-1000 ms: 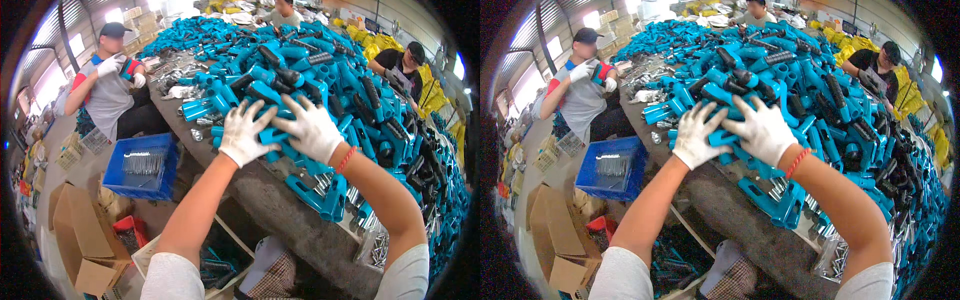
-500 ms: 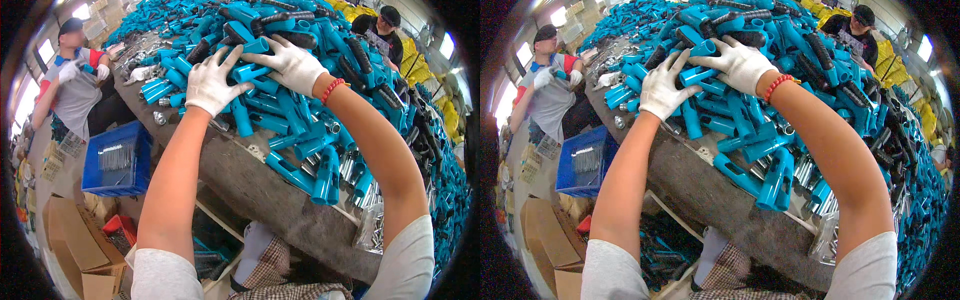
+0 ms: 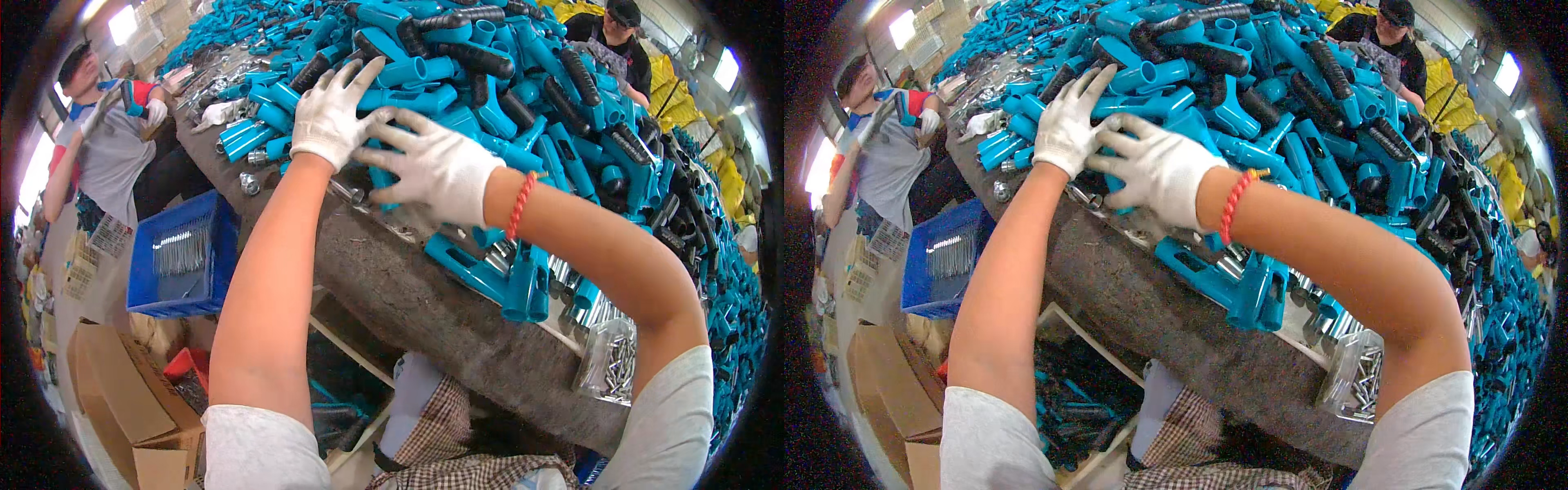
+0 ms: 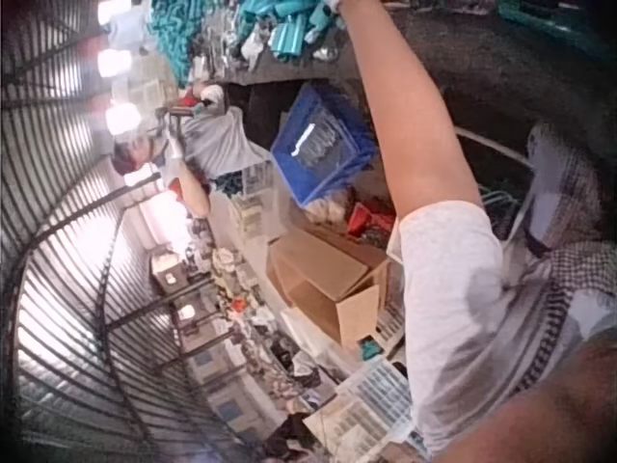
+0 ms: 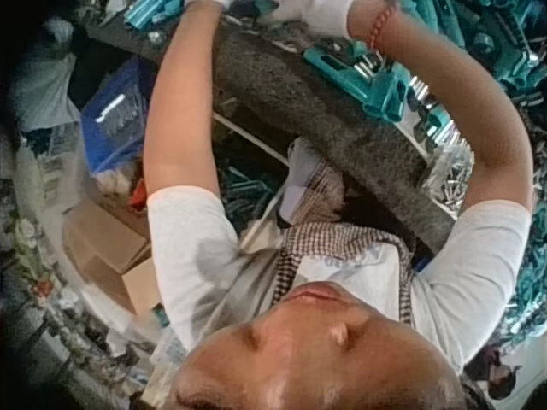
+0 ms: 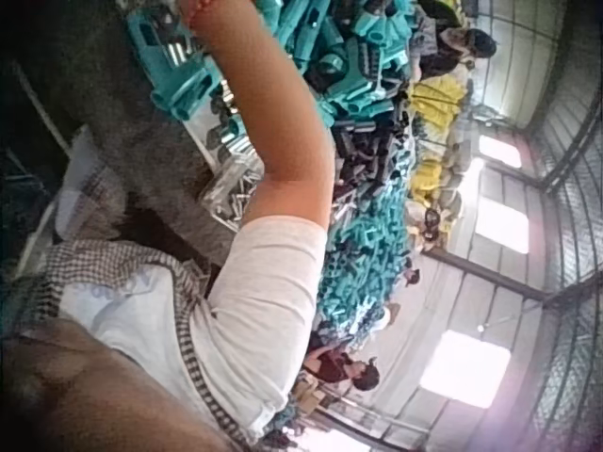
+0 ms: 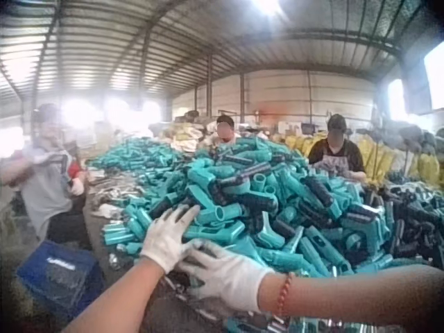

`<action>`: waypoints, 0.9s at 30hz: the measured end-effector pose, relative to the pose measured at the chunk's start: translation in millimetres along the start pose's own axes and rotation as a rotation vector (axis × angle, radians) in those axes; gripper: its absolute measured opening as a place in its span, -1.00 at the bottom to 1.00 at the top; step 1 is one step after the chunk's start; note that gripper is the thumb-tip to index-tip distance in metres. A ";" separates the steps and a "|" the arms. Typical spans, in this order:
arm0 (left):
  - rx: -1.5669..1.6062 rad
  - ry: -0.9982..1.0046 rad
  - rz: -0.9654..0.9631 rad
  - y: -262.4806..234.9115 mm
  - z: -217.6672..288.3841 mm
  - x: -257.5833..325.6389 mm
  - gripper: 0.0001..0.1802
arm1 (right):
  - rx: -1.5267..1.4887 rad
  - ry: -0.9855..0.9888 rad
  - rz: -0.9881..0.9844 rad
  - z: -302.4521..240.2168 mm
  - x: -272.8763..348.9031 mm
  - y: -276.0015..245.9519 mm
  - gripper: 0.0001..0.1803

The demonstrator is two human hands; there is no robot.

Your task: The person assembles multi-part hardware components by hand, combining blue plastic tubes, metal cylinders, springs, and black plastic grips.

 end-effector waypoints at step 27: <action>-0.025 -0.156 0.051 23.9 -23.0 -36.1 -0.26 | 0.021 0.369 -0.105 125.9 20.2 -18.4 -0.33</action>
Point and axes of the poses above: each hand's wrist, its own x-axis away from the middle knuckle, its own y-axis out of the palm, z = x × y, the point moved 5 cm from there along -x, towards the middle knuckle, and after that the axes turned 13 degrees about -x, right-handed, at the moved point
